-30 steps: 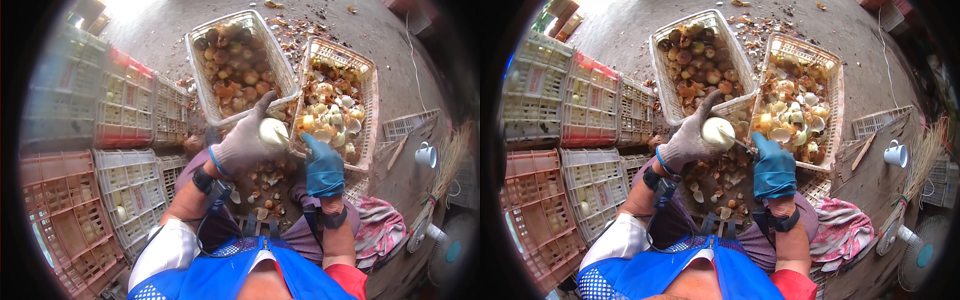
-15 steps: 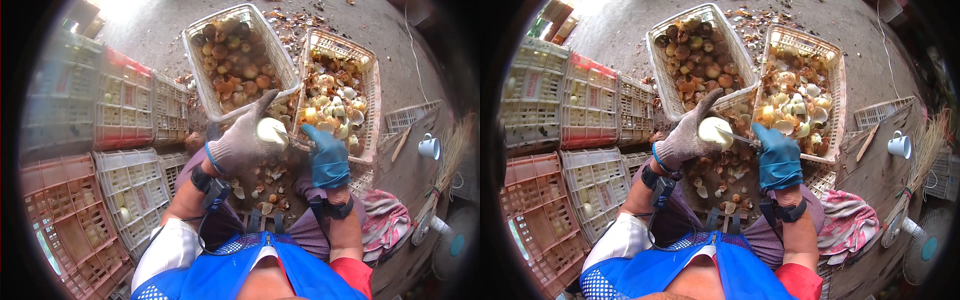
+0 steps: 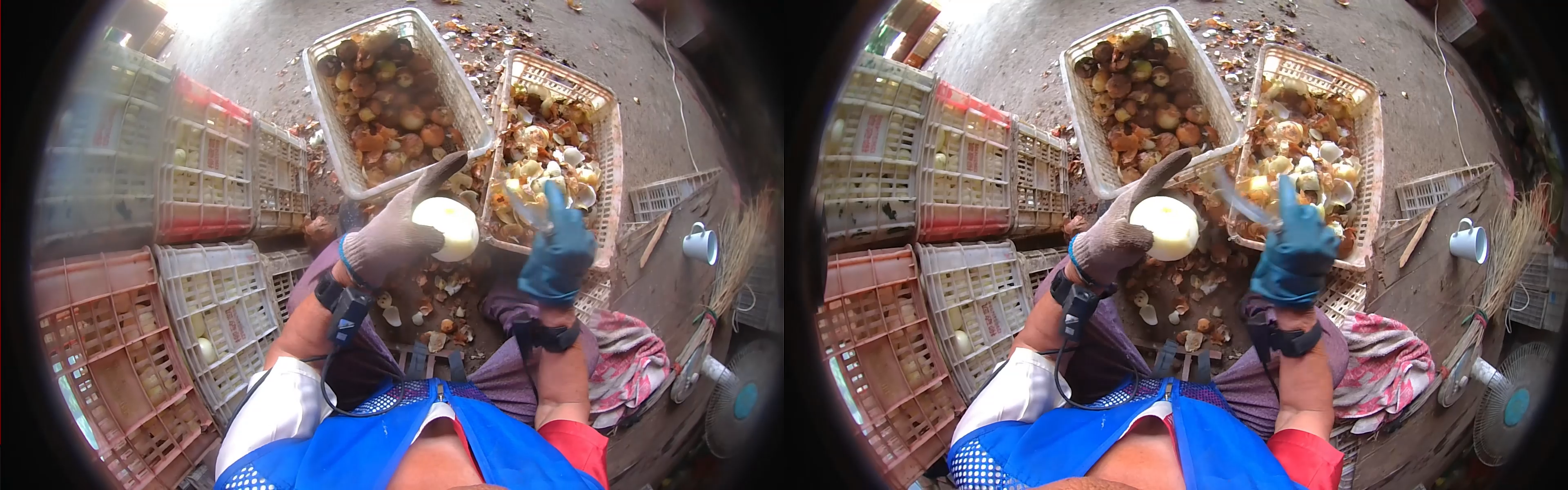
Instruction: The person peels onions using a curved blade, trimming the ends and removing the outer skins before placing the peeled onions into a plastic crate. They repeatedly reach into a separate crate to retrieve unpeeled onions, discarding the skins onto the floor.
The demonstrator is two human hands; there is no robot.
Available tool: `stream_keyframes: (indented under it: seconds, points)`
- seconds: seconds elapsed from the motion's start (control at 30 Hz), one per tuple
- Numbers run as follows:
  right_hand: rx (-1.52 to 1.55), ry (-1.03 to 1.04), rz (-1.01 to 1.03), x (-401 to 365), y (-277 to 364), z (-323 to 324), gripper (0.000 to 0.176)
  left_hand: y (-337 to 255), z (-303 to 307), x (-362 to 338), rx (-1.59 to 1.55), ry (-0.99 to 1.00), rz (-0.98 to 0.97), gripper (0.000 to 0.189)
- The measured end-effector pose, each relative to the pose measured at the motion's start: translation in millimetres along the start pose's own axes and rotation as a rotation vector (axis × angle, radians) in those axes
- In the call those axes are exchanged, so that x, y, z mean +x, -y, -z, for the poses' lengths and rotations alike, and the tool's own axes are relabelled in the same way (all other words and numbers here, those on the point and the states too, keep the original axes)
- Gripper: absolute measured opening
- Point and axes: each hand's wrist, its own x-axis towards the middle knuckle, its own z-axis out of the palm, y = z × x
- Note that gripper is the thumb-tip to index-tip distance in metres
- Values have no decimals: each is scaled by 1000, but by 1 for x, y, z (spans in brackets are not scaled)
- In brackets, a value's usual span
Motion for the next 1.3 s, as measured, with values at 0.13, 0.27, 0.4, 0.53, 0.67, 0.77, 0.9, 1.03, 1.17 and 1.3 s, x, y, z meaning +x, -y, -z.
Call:
stream_keyframes:
  seconds: [0.13, 0.27, 0.4, 0.53, 0.67, 0.77, 0.9, 1.03, 1.17, 1.3]
  points:
    - [445, 101, -30, 9, -7, 1, 50, 0, 9, -4, 106, -30, -30, 107]
    - [548, 341, 56, 4, 1, 6, 44, -9, 8, -8, 220, -20, -34, 114]
    - [480, 378, 165, 5, 1, 5, 40, -7, 11, -10, 341, 24, -86, 117]
    - [355, 406, 172, 3, -3, 6, 43, -8, 6, -12, 519, 20, -100, 114]
    - [123, 244, 157, 2, 4, 4, 50, -8, 0, -12, 222, -52, 117, 122]
    - [-18, 7, 110, 7, -4, -1, 50, 27, 1, -18, -394, 61, 44, 120]
    - [883, 140, -491, -2, -26, -20, 45, 11, -11, -29, -731, -15, 12, 112]
    - [1065, 183, -550, -6, -4, 0, 27, 15, -12, -38, -1372, -143, 54, 80]
    - [1026, 194, -512, -6, 5, 5, 28, 13, -32, -60, -1301, -285, -18, 82]
    - [1029, 217, -474, -10, 0, 0, 28, 26, -28, -79, -1283, -365, -68, 82]
